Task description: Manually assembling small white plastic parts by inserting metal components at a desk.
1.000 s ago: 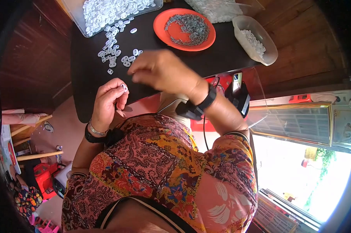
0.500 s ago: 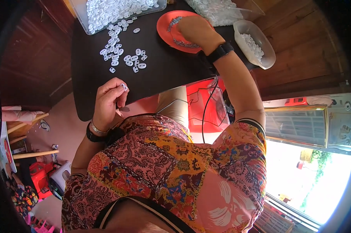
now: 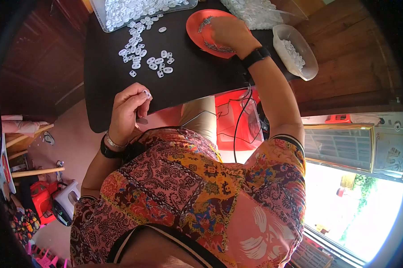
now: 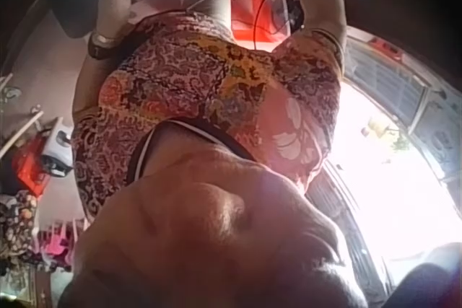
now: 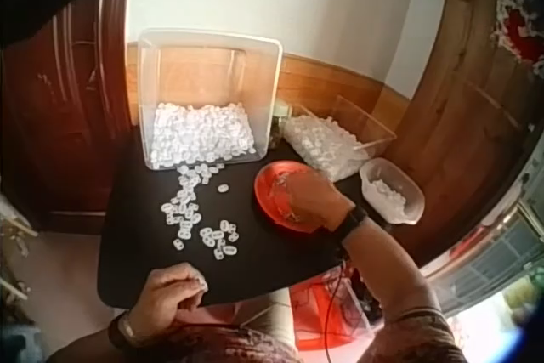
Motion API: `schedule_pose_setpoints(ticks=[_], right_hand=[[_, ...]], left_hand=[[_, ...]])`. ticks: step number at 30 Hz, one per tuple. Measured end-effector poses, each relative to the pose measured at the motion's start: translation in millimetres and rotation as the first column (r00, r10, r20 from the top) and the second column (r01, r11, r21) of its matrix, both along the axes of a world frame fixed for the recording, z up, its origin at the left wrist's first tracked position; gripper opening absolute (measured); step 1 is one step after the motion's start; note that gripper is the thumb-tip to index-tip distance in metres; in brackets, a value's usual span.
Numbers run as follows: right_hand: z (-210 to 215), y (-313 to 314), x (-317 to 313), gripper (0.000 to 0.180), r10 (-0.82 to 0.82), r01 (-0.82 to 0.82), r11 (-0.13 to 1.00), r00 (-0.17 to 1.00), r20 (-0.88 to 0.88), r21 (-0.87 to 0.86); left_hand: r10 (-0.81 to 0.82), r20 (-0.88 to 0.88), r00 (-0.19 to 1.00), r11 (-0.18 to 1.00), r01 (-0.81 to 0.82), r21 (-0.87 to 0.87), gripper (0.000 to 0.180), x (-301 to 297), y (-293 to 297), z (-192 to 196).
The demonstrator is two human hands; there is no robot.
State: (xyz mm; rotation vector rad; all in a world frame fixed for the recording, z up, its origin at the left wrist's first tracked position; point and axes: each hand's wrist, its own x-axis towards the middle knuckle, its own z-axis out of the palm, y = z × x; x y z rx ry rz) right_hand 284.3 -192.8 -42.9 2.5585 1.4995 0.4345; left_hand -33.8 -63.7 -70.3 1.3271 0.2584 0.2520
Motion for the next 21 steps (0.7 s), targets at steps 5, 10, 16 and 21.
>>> schedule_pose_setpoints(ticks=[5,10,16,21], right_hand=[[16,-15,-2,0.017,0.090,0.040,0.904,0.955,-0.281,0.425],[16,-23,-9,0.021,0.186,0.195,0.817,0.802,-0.568,0.543],[18,-15,-70,0.016,0.444,0.256,0.757,0.474,-0.760,0.601],[13,-1,-144,0.019,0.527,0.254,0.791,0.177,-0.831,0.556]], left_hand=[[0.011,0.005,1.000,1.000,-0.011,0.008,0.019,0,-1,0],[-0.030,0.009,1.000,1.000,0.030,0.009,0.016,1,3,-1],[0.018,-0.004,1.000,0.998,-0.018,0.066,0.022,0,-2,7],[0.092,0.006,0.996,0.988,-0.092,0.126,0.022,-4,-5,11]])
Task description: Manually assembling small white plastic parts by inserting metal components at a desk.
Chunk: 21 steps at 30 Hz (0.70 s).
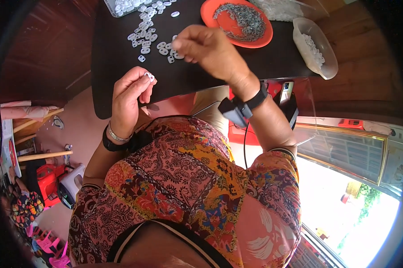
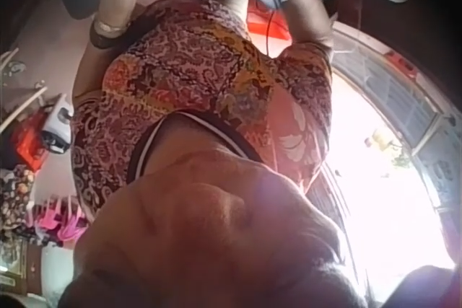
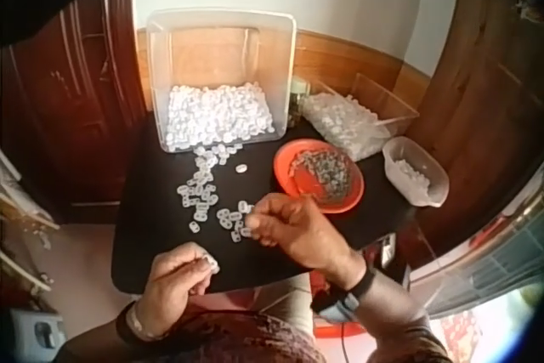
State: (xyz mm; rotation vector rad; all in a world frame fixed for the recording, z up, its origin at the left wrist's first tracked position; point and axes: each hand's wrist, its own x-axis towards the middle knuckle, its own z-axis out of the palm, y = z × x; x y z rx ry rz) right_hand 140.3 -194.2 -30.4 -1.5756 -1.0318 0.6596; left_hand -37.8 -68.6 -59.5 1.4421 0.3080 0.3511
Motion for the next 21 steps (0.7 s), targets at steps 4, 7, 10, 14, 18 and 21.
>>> schedule_pose_setpoints(ticks=[4,7,10,14,18,21], right_hand=[[-4,9,-32,0.022,0.059,-0.058,0.998,0.988,-0.140,0.011],[-10,14,-40,0.022,0.100,-0.092,0.994,0.977,-0.187,0.054],[-13,17,-42,0.022,0.091,-0.087,0.996,0.979,-0.181,0.029],[-15,19,-46,0.021,0.126,-0.116,0.991,0.974,-0.187,0.061],[-17,20,-49,0.020,0.119,-0.113,0.993,0.981,-0.155,0.044],[-19,22,-54,0.020,0.091,-0.082,0.994,0.985,-0.149,0.068]], left_hand=[[0.052,0.010,0.999,0.996,-0.052,0.069,0.023,-3,-1,2],[0.066,0.028,0.997,0.996,-0.068,0.060,0.023,-6,-2,2],[0.083,0.038,0.996,0.994,-0.085,0.063,0.022,-8,-1,2],[0.079,0.061,0.995,0.991,-0.084,0.100,0.021,-10,0,1],[0.073,0.070,0.995,0.989,-0.082,0.126,0.022,-11,0,0],[0.077,0.073,0.994,0.989,-0.086,0.120,0.022,-12,1,0]])
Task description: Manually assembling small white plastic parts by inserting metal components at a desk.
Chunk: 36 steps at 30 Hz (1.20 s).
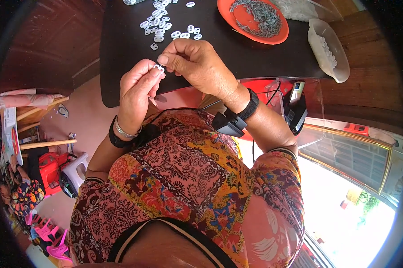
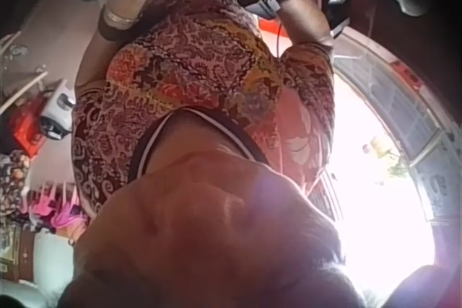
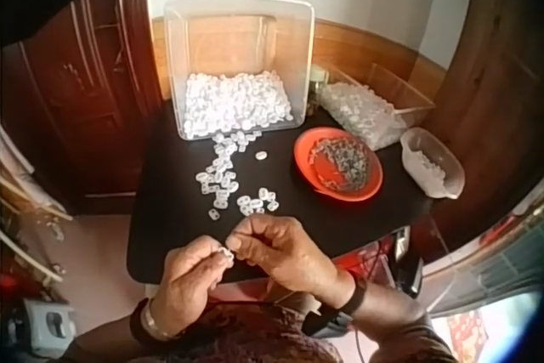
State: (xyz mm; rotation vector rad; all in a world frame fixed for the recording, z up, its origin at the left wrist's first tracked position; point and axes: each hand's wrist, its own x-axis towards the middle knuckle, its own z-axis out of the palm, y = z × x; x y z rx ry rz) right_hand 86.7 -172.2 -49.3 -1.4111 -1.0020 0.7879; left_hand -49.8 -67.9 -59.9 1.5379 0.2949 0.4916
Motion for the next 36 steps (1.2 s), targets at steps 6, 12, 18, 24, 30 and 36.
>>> schedule_pose_setpoints(ticks=[6,12,18,24,30,36], right_hand=[[-2,1,-6,0.018,-0.069,0.067,0.998,0.993,0.093,0.019],[-4,3,-12,0.016,-0.118,0.114,0.993,0.982,0.146,0.039],[-7,4,-12,0.015,-0.133,0.130,0.991,0.979,0.157,0.029],[-10,5,-15,0.015,-0.142,0.141,0.990,0.978,0.150,0.017],[-12,5,-12,0.019,-0.132,0.132,0.991,0.991,-0.036,-0.016],[-13,6,-12,0.021,-0.137,0.133,0.990,0.983,-0.125,-0.043]], left_hand=[[0.020,-0.014,1.000,0.999,-0.021,-0.042,0.020,-2,2,0],[0.026,-0.022,0.999,0.998,-0.027,-0.053,0.021,-3,6,-3],[0.027,-0.034,0.999,0.998,-0.029,-0.051,0.021,-2,7,-4],[0.027,-0.036,0.999,0.998,-0.029,-0.058,0.021,-2,7,-6],[0.033,-0.048,0.998,0.998,-0.036,-0.060,0.021,-1,7,-5],[0.036,-0.025,0.999,0.994,-0.038,-0.099,0.020,0,7,-5]])
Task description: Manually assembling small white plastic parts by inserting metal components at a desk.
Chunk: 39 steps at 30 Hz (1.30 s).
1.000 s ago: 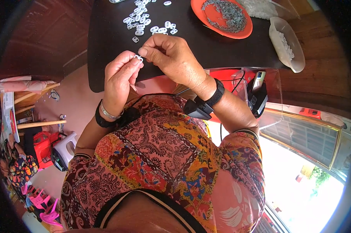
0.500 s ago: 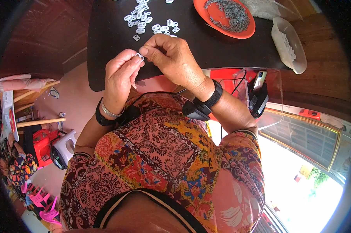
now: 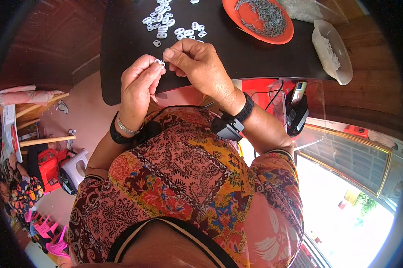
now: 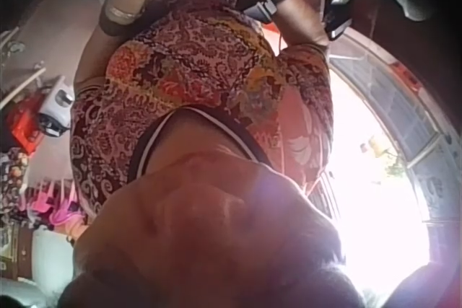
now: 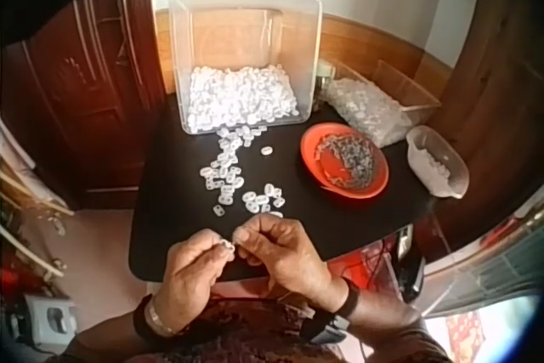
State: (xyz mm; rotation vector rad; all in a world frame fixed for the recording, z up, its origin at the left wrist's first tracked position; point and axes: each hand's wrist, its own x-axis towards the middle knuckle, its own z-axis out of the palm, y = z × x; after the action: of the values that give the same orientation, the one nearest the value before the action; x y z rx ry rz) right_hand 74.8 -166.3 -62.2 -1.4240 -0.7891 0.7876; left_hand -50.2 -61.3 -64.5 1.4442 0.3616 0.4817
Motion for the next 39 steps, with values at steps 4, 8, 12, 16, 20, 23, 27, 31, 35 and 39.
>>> schedule_pose_setpoints(ticks=[4,8,12,16,20,23,27,31,35,39], right_hand=[[-3,1,0,0.020,-0.001,0.002,1.000,1.000,-0.019,0.015],[-2,0,-1,0.020,-0.015,0.015,1.000,1.000,-0.001,0.001],[-1,1,-2,0.020,-0.015,0.015,1.000,1.000,0.017,0.002],[-3,1,-3,0.018,-0.020,0.019,1.000,0.998,0.051,0.010],[-4,1,-5,0.018,-0.041,0.040,0.999,0.996,0.082,0.010],[-4,1,-5,0.018,-0.040,0.038,0.999,0.997,0.073,0.023],[-4,1,-6,0.017,-0.041,0.040,0.999,0.995,0.091,0.016],[-4,2,-6,0.017,-0.047,0.046,0.999,0.996,0.077,0.020],[-4,2,-5,0.018,-0.050,0.049,0.999,0.997,0.057,0.020],[-5,2,-5,0.018,-0.047,0.046,0.999,0.996,0.070,0.026]], left_hand=[[-0.017,-0.006,1.000,1.000,0.017,0.001,0.020,0,1,0],[-0.020,-0.015,1.000,1.000,0.020,0.013,0.020,0,0,0],[-0.025,-0.024,0.999,1.000,0.025,0.014,0.021,0,1,0],[-0.018,-0.024,1.000,0.997,0.020,0.072,0.022,0,1,-3],[0.002,0.000,1.000,0.989,-0.002,0.145,0.022,2,1,-10],[-0.004,0.012,1.000,0.992,0.002,0.127,0.022,2,1,-11],[0.004,-0.031,1.000,0.999,-0.002,0.053,0.021,0,3,-5],[-0.011,-0.047,0.999,0.999,0.012,0.033,0.020,0,3,-4],[-0.013,-0.026,1.000,0.999,0.015,0.044,0.020,0,3,-5],[-0.004,-0.044,0.999,0.999,0.006,0.054,0.020,1,3,-5]])
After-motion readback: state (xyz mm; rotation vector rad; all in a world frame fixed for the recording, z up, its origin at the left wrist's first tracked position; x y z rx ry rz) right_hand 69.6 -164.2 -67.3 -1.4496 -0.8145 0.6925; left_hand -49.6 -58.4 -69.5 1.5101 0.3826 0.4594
